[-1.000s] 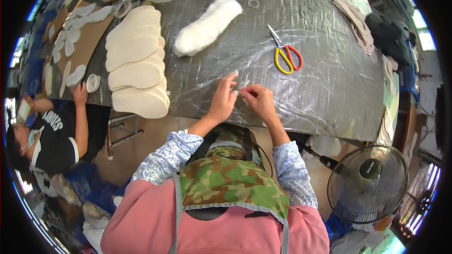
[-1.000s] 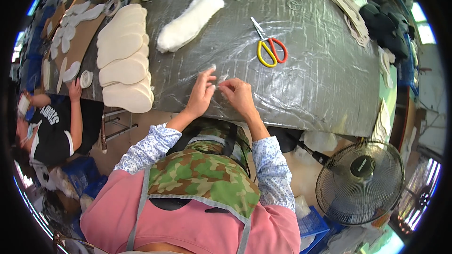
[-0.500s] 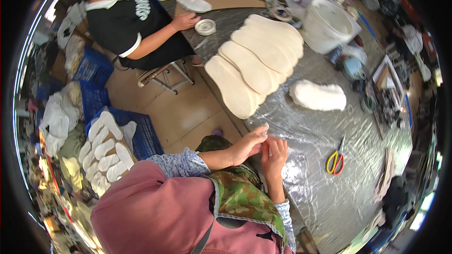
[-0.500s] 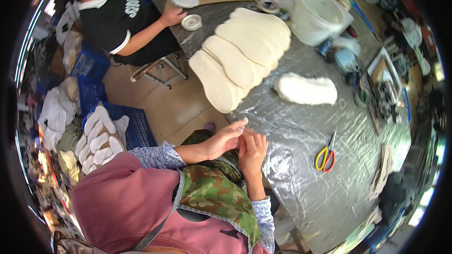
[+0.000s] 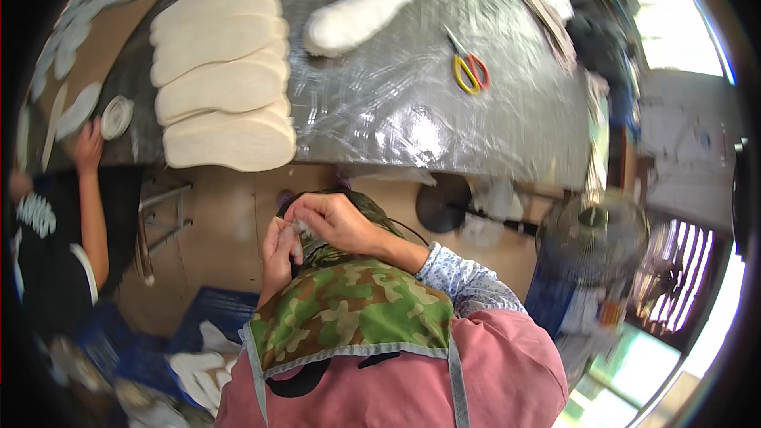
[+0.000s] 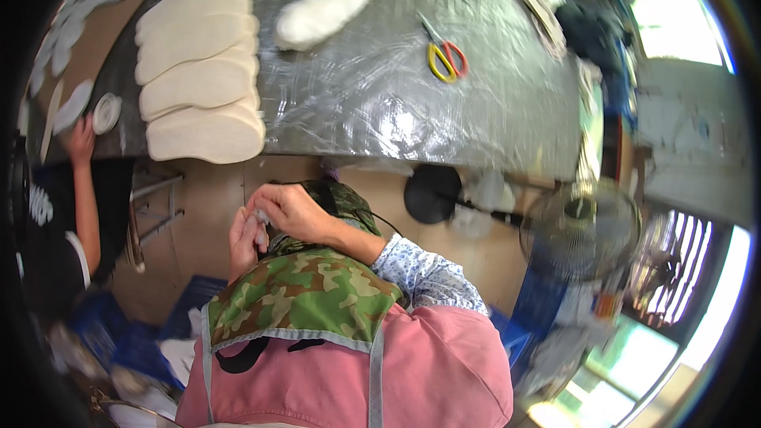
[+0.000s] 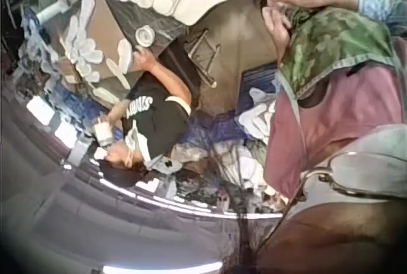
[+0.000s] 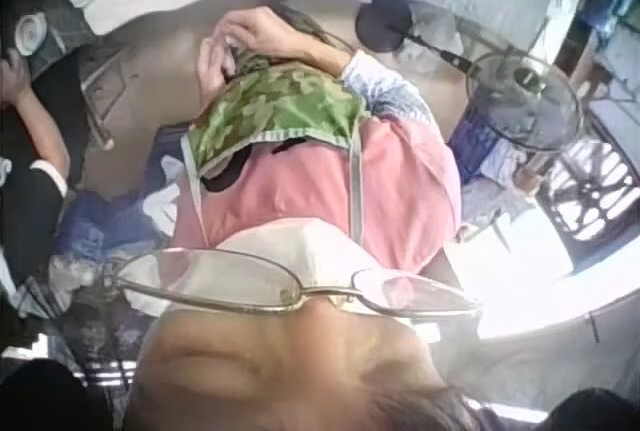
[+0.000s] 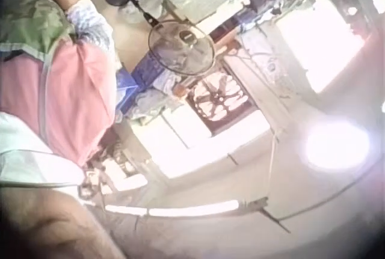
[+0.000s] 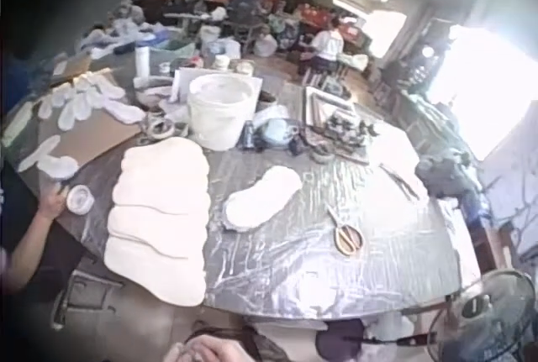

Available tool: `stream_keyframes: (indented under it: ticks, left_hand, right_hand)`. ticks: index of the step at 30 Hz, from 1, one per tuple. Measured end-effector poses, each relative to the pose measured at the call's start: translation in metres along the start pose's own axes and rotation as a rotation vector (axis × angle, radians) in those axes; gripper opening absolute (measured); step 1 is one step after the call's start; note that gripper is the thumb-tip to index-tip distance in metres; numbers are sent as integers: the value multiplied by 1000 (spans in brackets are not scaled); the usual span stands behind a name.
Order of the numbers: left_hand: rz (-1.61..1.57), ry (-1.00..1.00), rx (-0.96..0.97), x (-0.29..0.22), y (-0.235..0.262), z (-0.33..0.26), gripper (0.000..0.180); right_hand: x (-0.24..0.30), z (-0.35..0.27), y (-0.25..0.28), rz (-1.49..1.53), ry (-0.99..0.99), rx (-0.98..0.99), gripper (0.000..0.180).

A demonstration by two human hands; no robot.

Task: Applying a fur lining to a shoe insole and trimming the excess material with scissors.

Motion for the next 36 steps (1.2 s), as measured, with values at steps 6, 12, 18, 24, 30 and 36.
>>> stream_keyframes:
  ticks: [6,12,18,24,30,36]
  left_hand:
    - [400,105,218,15,-16,10,26]
    - [582,10,105,10,-51,13,27]
    - [185,-381,-217,-5,-16,-8,16]
    - [103,-558,-506,-114,90,-5,28]
    - [25,-712,-621,-233,216,38,32]
    - [-25,-577,-366,-259,251,54,29]
  right_hand:
    - [-43,-75,8,118,-279,-356,32]
    - [-77,-115,48,625,-257,-548,40]
    - [-59,-54,56,704,-257,-145,29]
    - [33,63,24,290,-76,211,27]
    - [95,276,-56,159,-10,210,33]
    - [89,486,-132,118,-102,61,28]
Point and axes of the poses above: each hand's wrist, its own z-axis towards the middle knuckle, its own y-axis out of the back of the hand, x = y × z, the point moved 1 cm from there along z, towards the middle knuckle, and after that the axes turned 2 degrees about -z, right-handed, at the moved point
